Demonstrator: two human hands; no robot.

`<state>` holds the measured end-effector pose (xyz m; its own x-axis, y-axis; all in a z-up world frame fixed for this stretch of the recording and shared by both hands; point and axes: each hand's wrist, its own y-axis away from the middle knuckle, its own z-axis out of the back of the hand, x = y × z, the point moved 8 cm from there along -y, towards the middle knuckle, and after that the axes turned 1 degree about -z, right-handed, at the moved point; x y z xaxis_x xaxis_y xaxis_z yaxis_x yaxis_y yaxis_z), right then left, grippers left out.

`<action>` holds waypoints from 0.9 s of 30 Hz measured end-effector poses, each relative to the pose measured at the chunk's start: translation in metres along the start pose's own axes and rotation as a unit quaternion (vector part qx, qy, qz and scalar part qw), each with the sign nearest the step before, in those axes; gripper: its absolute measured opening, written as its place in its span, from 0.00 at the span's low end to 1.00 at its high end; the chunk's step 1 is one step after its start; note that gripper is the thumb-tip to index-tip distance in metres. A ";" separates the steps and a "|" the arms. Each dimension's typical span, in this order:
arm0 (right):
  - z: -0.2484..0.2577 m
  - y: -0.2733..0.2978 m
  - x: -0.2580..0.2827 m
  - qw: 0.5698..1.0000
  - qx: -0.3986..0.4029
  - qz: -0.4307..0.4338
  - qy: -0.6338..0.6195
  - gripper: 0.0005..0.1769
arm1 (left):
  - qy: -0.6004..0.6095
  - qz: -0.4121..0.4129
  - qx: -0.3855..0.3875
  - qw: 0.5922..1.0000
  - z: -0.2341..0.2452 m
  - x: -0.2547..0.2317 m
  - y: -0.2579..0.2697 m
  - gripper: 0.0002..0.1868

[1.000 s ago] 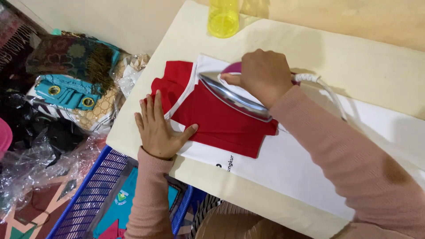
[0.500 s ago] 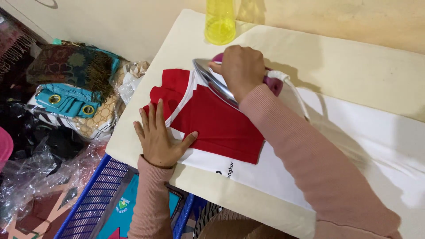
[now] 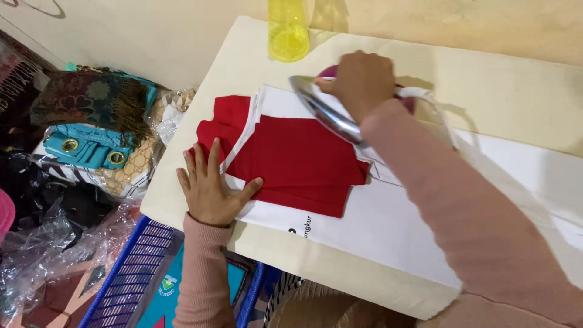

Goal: Ironing and folding a polo shirt on a table.

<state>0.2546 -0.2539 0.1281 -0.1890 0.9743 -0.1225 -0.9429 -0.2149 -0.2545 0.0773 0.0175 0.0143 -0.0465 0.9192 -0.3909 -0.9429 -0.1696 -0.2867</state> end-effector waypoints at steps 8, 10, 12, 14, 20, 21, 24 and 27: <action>0.015 0.057 -0.112 0.994 0.025 -0.065 0.080 0.47 | -0.013 -0.013 0.008 1.000 0.008 -0.006 -0.003 0.62; 0.027 0.075 -0.130 0.989 0.057 -0.072 0.115 0.51 | -0.031 -0.002 0.050 0.998 0.009 -0.005 -0.008 0.62; 0.042 0.092 -0.143 0.989 0.057 -0.083 0.110 0.49 | -0.045 -0.013 0.066 0.997 0.018 -0.016 -0.019 0.63; 0.054 0.106 -0.151 0.989 0.059 -0.092 0.104 0.48 | -0.060 -0.022 0.085 0.994 0.026 -0.036 -0.029 0.64; 0.059 0.138 -0.143 0.992 0.069 -0.056 0.089 0.45 | -0.095 -0.237 -0.049 0.966 0.018 -0.140 -0.063 0.48; 0.053 0.139 -0.143 0.992 0.067 -0.049 0.094 0.45 | -0.084 -0.228 0.045 0.969 -0.006 -0.147 -0.074 0.45; 0.049 0.141 -0.143 0.991 0.093 -0.048 0.087 0.44 | -0.073 -0.204 0.150 0.965 -0.078 -0.143 -0.099 0.41; 0.048 0.143 -0.146 0.987 0.139 -0.041 0.067 0.42 | -0.068 -0.173 0.163 0.969 -0.115 -0.133 -0.110 0.38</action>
<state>0.1339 -0.4232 0.1552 -0.0881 0.9663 -0.2420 -0.9959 -0.0901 0.0029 0.2253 -0.1273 -0.0027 0.2697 0.9431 -0.1946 -0.9626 0.2588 -0.0799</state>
